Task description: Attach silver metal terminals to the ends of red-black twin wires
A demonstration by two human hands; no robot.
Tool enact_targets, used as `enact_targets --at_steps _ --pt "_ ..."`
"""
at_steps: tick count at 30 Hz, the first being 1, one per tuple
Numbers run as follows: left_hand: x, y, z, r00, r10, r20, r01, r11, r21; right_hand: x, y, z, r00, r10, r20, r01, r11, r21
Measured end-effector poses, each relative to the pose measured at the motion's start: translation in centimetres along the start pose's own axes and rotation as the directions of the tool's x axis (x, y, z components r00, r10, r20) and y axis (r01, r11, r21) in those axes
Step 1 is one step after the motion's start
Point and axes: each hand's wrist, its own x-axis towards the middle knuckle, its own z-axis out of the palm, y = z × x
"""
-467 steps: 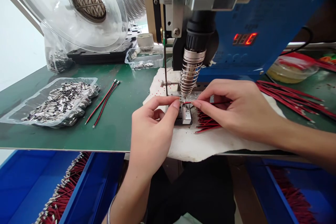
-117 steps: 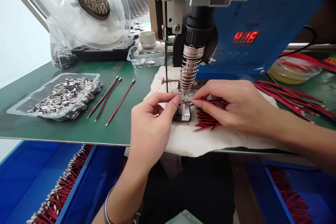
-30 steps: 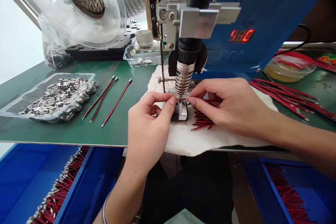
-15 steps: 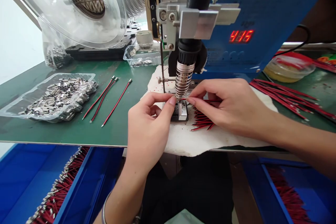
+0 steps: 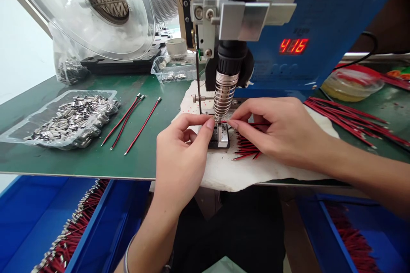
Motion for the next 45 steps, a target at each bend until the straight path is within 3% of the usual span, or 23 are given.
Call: enact_targets --at_steps 10,17,24,32,39,45 --pt "0.1 0.5 -0.1 1.000 -0.006 0.013 0.006 1.000 0.006 0.0 0.1 0.1 0.999 -0.048 -0.012 0.048 0.999 -0.017" --pt "0.3 0.4 -0.8 0.997 -0.016 0.082 0.022 0.997 -0.075 -0.1 0.6 -0.2 0.981 -0.187 -0.050 0.180 0.977 -0.118" --pt "0.1 0.2 -1.4 0.992 0.011 0.126 0.004 0.993 -0.119 -0.2 0.7 -0.6 0.932 -0.352 -0.088 0.329 0.922 -0.205" --pt "0.1 0.1 -1.3 0.994 0.027 0.110 -0.015 0.994 -0.112 -0.2 0.8 -0.7 0.917 -0.394 -0.059 0.381 0.911 -0.156" --pt "0.1 0.4 -1.1 0.996 -0.005 0.085 0.011 0.997 -0.075 -0.1 0.6 -0.8 0.935 -0.354 -0.024 0.348 0.927 -0.138" --pt "0.0 0.8 -1.0 0.998 -0.008 0.058 0.011 0.999 -0.050 -0.1 -0.1 -1.0 0.992 -0.120 0.036 0.120 0.993 -0.011"
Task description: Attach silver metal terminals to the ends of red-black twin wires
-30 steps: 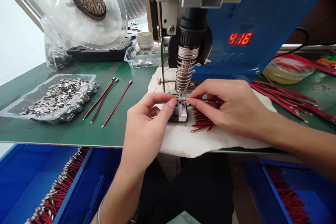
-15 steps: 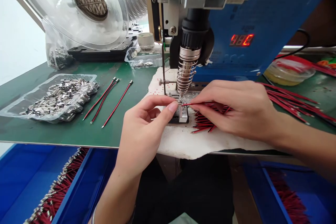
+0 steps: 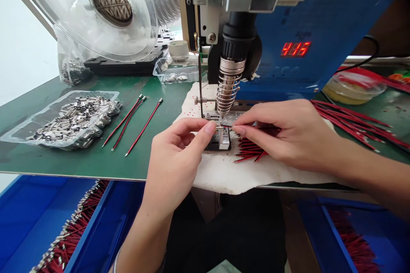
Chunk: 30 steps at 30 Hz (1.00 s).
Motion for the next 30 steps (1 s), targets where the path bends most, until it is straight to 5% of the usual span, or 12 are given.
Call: enact_targets --at_steps 6,30 --pt "0.0 -0.1 0.0 1.000 0.000 -0.005 0.000 1.000 0.003 0.0 0.0 0.1 0.991 0.117 0.057 -0.125 0.978 0.165" --pt "-0.1 0.0 0.3 1.000 0.007 -0.006 -0.006 0.991 0.130 0.0 1.0 0.3 0.992 -0.128 0.002 0.128 0.992 -0.010"
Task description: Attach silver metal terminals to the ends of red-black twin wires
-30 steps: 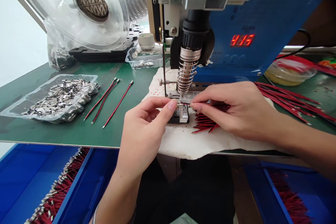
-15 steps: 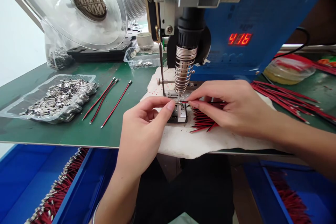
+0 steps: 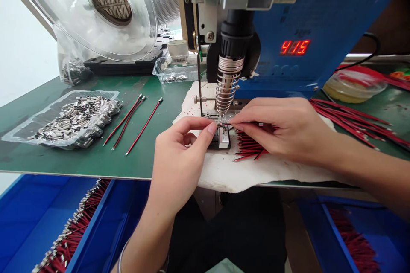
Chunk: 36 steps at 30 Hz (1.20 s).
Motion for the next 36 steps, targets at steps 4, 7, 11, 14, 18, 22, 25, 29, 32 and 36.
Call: enact_targets --at_steps 4,7,11,14,18,22,25,29,32,36 --pt "-0.04 0.18 0.05 1.000 0.000 -0.003 0.000 1.000 -0.004 -0.09 0.17 -0.05 1.000 -0.028 -0.006 0.028 1.000 -0.007" --pt "-0.06 0.18 0.09 1.000 0.009 -0.012 -0.009 1.000 -0.029 -0.10 0.24 -0.08 1.000 -0.025 -0.008 0.025 1.000 -0.012" --pt "-0.08 -0.04 0.04 0.999 0.027 -0.036 -0.029 0.998 -0.059 -0.02 0.22 -0.09 1.000 -0.027 -0.006 0.027 0.999 -0.022" --pt "-0.11 -0.16 -0.02 0.999 0.020 -0.030 -0.022 0.998 -0.064 0.02 0.25 -0.10 0.999 -0.042 -0.004 0.042 0.999 -0.032" --pt "-0.14 -0.13 -0.06 1.000 0.015 -0.019 -0.016 0.997 -0.078 -0.02 0.34 -0.11 0.998 -0.061 -0.003 0.061 0.997 -0.047" --pt "-0.14 -0.07 -0.09 1.000 0.013 -0.012 -0.014 0.997 -0.077 -0.05 0.33 -0.13 0.998 -0.062 -0.006 0.062 0.997 -0.044" --pt "-0.16 -0.12 -0.12 1.000 0.012 -0.008 -0.013 0.997 -0.077 -0.06 0.32 -0.15 0.999 -0.054 -0.001 0.054 0.998 -0.042" --pt "-0.21 -0.22 -0.15 1.000 0.011 -0.001 -0.011 0.996 -0.089 -0.08 0.33 -0.16 0.998 -0.059 -0.002 0.059 0.997 -0.043" --pt "-0.17 -0.18 -0.09 1.000 0.015 0.001 -0.015 0.995 -0.098 -0.09 0.33 -0.15 0.998 -0.066 0.002 0.066 0.996 -0.054" --pt "-0.11 -0.09 0.05 1.000 0.017 -0.006 -0.017 0.994 -0.104 -0.09 0.42 -0.03 0.995 -0.098 -0.011 0.097 0.994 -0.050"
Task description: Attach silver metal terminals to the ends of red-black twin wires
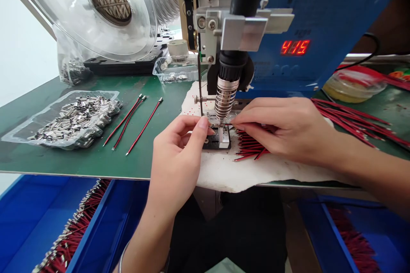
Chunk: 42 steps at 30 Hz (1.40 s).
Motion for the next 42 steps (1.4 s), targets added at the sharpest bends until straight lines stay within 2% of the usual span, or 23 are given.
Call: enact_targets --at_steps 37,42 --pt "0.01 -0.35 -0.09 1.000 0.004 -0.019 -0.005 0.999 -0.052 0.05 -0.02 0.04 1.000 -0.019 -0.013 0.019 1.000 -0.019" --pt "-0.05 -0.39 -0.10 1.000 0.006 -0.024 -0.008 0.998 -0.055 -0.02 -0.06 -0.25 0.999 -0.019 -0.044 0.017 0.999 -0.040"
